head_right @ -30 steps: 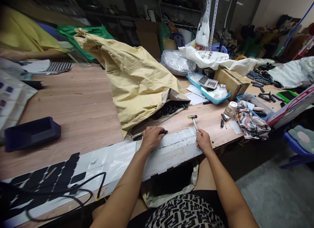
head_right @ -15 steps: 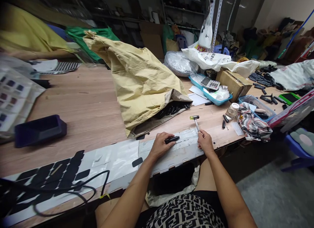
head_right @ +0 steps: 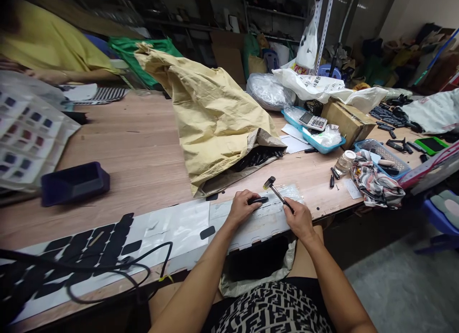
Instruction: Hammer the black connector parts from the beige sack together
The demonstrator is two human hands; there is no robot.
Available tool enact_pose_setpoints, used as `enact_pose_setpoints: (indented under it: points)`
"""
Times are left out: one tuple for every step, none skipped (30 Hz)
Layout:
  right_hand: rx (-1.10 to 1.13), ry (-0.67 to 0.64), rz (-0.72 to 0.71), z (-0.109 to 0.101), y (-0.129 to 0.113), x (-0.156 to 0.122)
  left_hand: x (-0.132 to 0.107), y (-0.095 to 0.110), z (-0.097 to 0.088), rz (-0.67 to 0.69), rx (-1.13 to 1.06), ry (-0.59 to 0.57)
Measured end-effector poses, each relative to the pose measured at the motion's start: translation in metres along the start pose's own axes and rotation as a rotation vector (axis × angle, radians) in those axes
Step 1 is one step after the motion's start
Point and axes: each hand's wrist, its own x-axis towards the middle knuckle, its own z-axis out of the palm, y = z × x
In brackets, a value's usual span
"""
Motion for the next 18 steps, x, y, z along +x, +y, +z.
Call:
enact_pose_setpoints:
  points:
    - [-0.039,-0.002,-0.030,0.000,-0.003,-0.002,0.000,0.001,0.001,-0.006,-0.002,0.006]
    - [-0.077,-0.004,-0.055,0.000,-0.006,-0.005,0.000,0.001,0.001,-0.010,-0.006,0.013]
    - [-0.113,-0.007,-0.076,-0.001,-0.008,-0.007,0.000,0.001,0.002,-0.014,-0.011,0.020]
    - [-0.146,-0.009,-0.090,-0.001,-0.009,-0.009,0.000,0.002,0.002,-0.018,-0.014,0.027]
    - [-0.178,-0.016,-0.097,-0.002,-0.011,-0.011,0.000,0.002,0.003,-0.023,-0.016,0.032]
    - [-0.211,-0.027,-0.098,-0.003,-0.011,-0.013,0.000,0.002,0.003,-0.028,-0.013,0.034]
    - [-0.242,-0.045,-0.094,-0.003,-0.012,-0.015,0.001,0.003,0.003,-0.033,-0.008,0.034]
    - [-0.269,-0.063,-0.086,-0.004,-0.013,-0.017,0.001,0.003,0.003,-0.037,-0.001,0.032]
    - [-0.289,-0.078,-0.076,-0.005,-0.013,-0.018,0.001,0.003,0.004,-0.040,0.006,0.030]
    - [-0.303,-0.090,-0.065,-0.005,-0.014,-0.018,0.001,0.003,0.004,-0.042,0.011,0.028]
    - [-0.308,-0.096,-0.056,-0.006,-0.015,-0.018,0.002,0.003,0.004,-0.043,0.013,0.027]
    - [-0.307,-0.093,-0.051,-0.006,-0.017,-0.018,0.002,0.003,0.004,-0.043,0.012,0.027]
    - [-0.301,-0.087,-0.050,-0.006,-0.018,-0.018,0.002,0.003,0.004,-0.042,0.010,0.028]
    - [-0.292,-0.081,-0.054,-0.006,-0.020,-0.018,0.002,0.003,0.004,-0.042,0.008,0.029]
    - [-0.284,-0.076,-0.061,-0.005,-0.021,-0.018,0.002,0.003,0.004,-0.043,0.007,0.029]
    - [-0.277,-0.075,-0.071,-0.004,-0.023,-0.018,0.002,0.003,0.004,-0.045,0.007,0.029]
    - [-0.275,-0.078,-0.080,-0.002,-0.024,-0.018,0.002,0.004,0.003,-0.048,0.008,0.028]
    - [-0.280,-0.087,-0.087,-0.001,-0.025,-0.019,0.002,0.004,0.003,-0.051,0.011,0.027]
